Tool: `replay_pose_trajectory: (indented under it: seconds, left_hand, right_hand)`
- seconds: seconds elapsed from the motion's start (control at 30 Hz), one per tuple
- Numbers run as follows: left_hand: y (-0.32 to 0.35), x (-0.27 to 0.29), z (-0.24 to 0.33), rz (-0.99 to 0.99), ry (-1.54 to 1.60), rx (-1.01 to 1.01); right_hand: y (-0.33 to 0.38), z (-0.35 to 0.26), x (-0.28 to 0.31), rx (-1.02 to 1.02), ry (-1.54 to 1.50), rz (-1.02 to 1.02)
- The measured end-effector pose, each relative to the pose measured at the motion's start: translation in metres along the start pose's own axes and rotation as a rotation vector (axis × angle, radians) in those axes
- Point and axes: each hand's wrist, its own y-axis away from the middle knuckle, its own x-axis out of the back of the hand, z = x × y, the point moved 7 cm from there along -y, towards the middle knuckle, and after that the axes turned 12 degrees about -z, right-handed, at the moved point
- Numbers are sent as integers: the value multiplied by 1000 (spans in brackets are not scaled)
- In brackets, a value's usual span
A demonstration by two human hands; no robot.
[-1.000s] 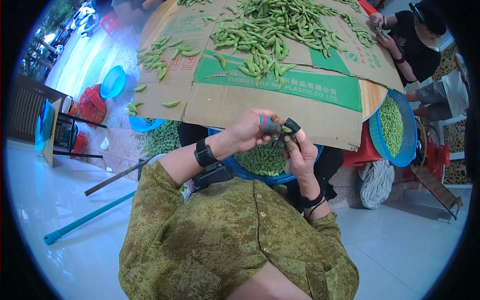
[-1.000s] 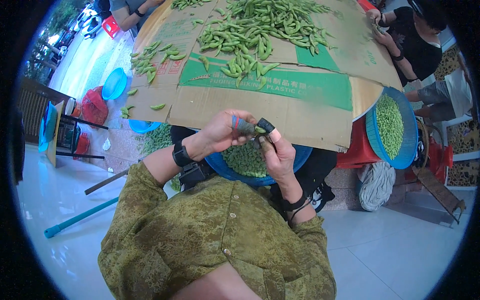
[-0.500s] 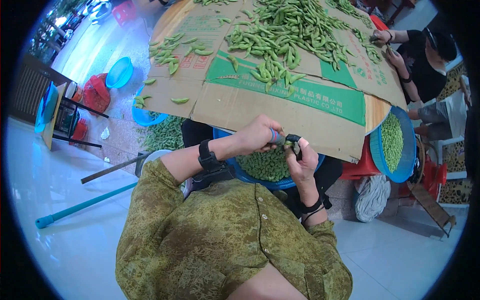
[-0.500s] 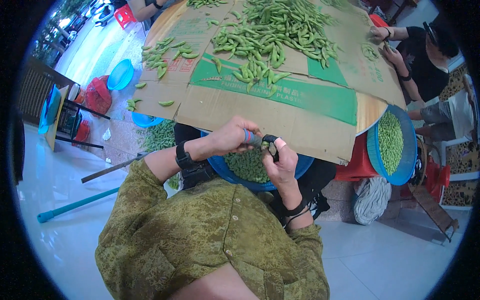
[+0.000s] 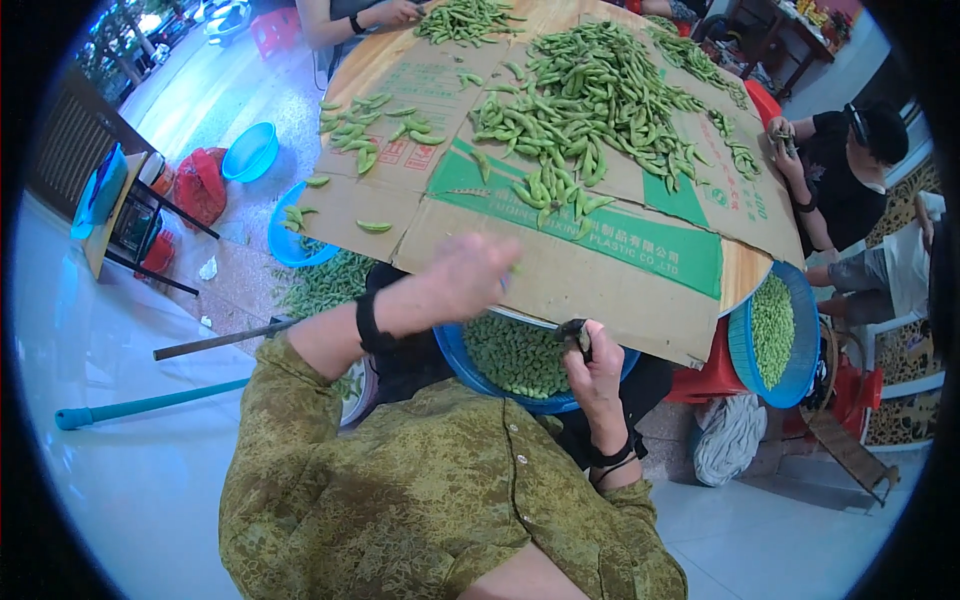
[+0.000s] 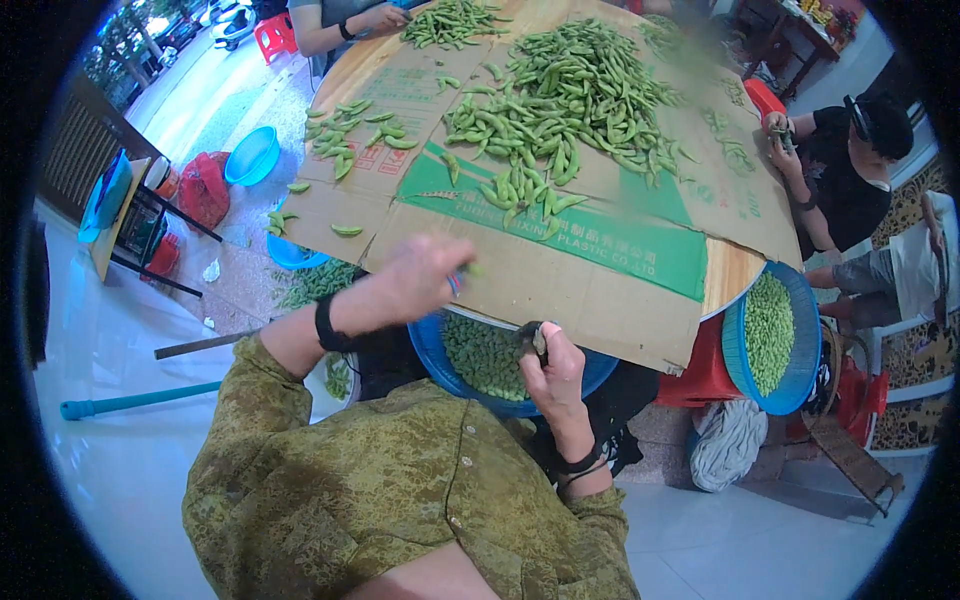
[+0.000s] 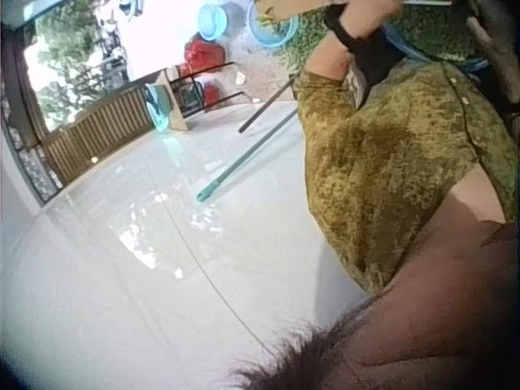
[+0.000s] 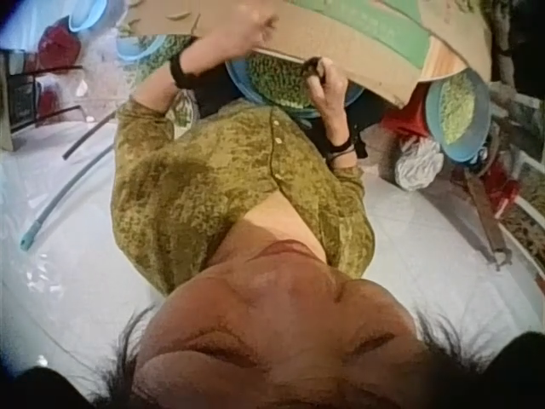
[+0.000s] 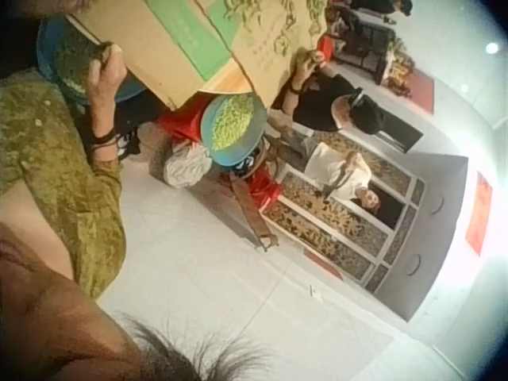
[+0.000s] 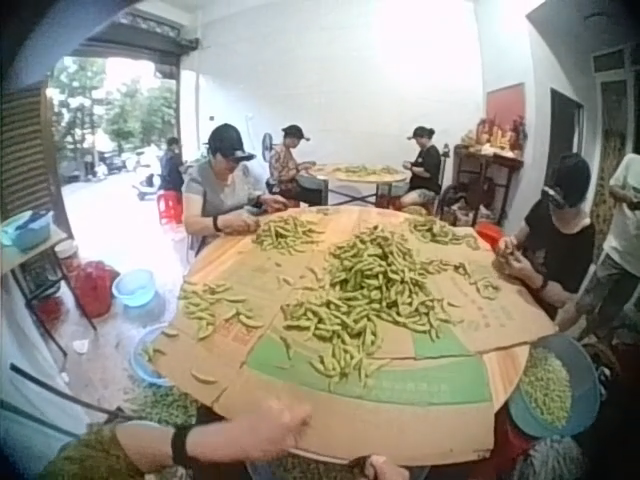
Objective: Shelling green peas from pods by hand into a blue plastic bowl.
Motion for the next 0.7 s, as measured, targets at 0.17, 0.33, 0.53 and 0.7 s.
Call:
replay_pose_trajectory:
  seconds: [0.17,0.33,0.53,0.7]
  left_hand:
    - [-49,18,-57,261,-243,-25]
    - [-95,-8,-65,116,-91,-63]
    - [-63,-4,-23,140,160,-129]
    - [-35,-37,8,-152,997,-81]
  right_hand:
    - [-6,-16,-6,150,62,-20]
    - [-2,0,-7,-107,-241,-44]
    - [-4,8,-6,-190,-632,9]
    - [-17,12,-16,-256,-910,29]
